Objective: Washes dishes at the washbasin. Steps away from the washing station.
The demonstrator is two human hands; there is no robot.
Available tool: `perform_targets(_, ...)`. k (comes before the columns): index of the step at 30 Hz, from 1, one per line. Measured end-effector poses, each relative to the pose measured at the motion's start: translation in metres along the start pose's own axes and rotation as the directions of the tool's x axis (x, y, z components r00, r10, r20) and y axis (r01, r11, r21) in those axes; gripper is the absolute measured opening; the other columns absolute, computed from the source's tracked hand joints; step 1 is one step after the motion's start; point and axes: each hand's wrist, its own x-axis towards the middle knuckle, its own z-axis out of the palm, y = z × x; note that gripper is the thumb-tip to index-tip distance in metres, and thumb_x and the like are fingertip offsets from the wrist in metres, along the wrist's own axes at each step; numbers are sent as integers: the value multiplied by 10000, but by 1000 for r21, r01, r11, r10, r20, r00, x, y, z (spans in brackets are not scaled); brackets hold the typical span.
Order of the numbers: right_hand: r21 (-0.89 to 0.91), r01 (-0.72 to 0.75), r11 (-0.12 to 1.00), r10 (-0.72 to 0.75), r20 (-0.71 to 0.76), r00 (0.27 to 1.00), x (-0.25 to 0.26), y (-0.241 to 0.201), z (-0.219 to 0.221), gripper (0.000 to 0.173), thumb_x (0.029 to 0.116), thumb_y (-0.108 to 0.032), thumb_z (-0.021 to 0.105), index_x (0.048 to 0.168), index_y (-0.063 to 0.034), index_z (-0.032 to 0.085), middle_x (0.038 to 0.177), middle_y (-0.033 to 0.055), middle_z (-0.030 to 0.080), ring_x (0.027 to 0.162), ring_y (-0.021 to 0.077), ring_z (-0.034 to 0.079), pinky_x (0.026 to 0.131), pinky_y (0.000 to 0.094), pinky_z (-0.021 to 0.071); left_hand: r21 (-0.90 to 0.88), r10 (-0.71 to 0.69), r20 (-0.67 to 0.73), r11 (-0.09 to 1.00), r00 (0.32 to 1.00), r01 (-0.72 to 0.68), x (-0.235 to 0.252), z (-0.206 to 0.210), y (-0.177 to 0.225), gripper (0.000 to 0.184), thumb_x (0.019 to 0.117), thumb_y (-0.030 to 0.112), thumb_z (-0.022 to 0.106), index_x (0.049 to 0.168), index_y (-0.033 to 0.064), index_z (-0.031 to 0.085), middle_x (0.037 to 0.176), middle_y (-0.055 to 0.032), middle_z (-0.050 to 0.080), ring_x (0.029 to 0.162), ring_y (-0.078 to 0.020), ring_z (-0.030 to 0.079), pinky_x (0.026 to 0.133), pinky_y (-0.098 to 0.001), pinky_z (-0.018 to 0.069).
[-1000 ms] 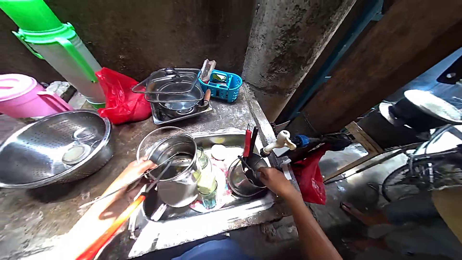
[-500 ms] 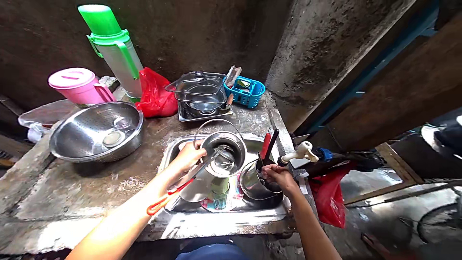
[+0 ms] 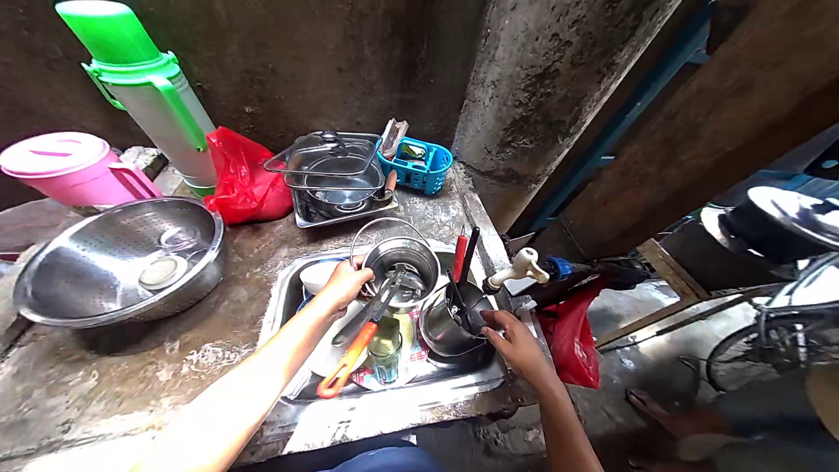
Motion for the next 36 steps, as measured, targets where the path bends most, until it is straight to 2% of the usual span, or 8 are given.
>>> perform_targets(8,22,140,990,-138,-89,986,-17,-3,-6,298,1017,-157,549,1152,58,706,1142,215,702,1071,289,679,968,458,523,132,79,481,978,873,-161,-22,-14,9,224,890,-67,510,949,112,630,744,113,613,643,42,559,608,-148,479)
perform_targets(11,-47,129,990,-127,47,991,-9,2,-2,537,957,-277,667,1369,58,593,1377,265,593,1312,379,557,1131,519,413,175,64,607,962,792,-212,-21,-10,0,193,892,-39,538,950,122,627,770,124,613,680,53,562,640,-142,476)
perform_targets(14,40,87,995,-92,158,983,16,8,9,941,829,-427,790,1529,64,396,1571,270,404,1479,361,377,1226,486,291,191,69,572,958,817,-215,-30,-12,3,195,890,-56,536,969,94,633,779,125,613,685,63,560,648,-134,474)
perform_targets(20,368,-76,927,-15,238,971,84,13,38,1108,836,-198,820,1622,23,71,1659,225,253,1524,211,307,1246,331,265,174,158,288,961,945,-213,-33,-43,10,232,886,-86,517,986,93,627,764,126,616,662,64,562,632,-128,480)
perform_targets(24,292,60,955,-134,241,961,76,-1,53,997,721,-213,891,1523,42,357,1457,210,534,1350,229,526,1153,379,422,160,167,119,970,979,-184,-39,-75,0,248,884,-80,517,1029,79,640,788,109,646,654,55,575,618,-131,487)
perform_targets(27,29,248,968,-244,333,911,59,-8,54,541,862,-168,797,1281,113,603,1255,291,643,1226,390,604,1096,538,431,109,150,21,982,988,-152,-50,-96,-5,270,903,-112,493,1060,65,623,788,106,648,649,55,582,613,-127,493)
perform_targets(32,-197,-66,978,105,194,975,74,-38,51,526,968,-289,708,1325,80,591,1338,303,597,1321,418,536,1140,543,380,95,72,-64,993,995,-66,-58,-113,-5,245,953,-108,472,1098,46,595,778,73,622,623,28,583,579,-144,504)
perform_targets(36,-333,244,911,-99,396,913,49,-59,54,312,928,-86,668,1178,101,661,1194,315,658,1179,480,611,1030,633,433,65,101,-100,993,990,-95,-55,-122,-7,283,934,-112,467,1133,44,594,792,65,633,624,20,593,567,-155,509)
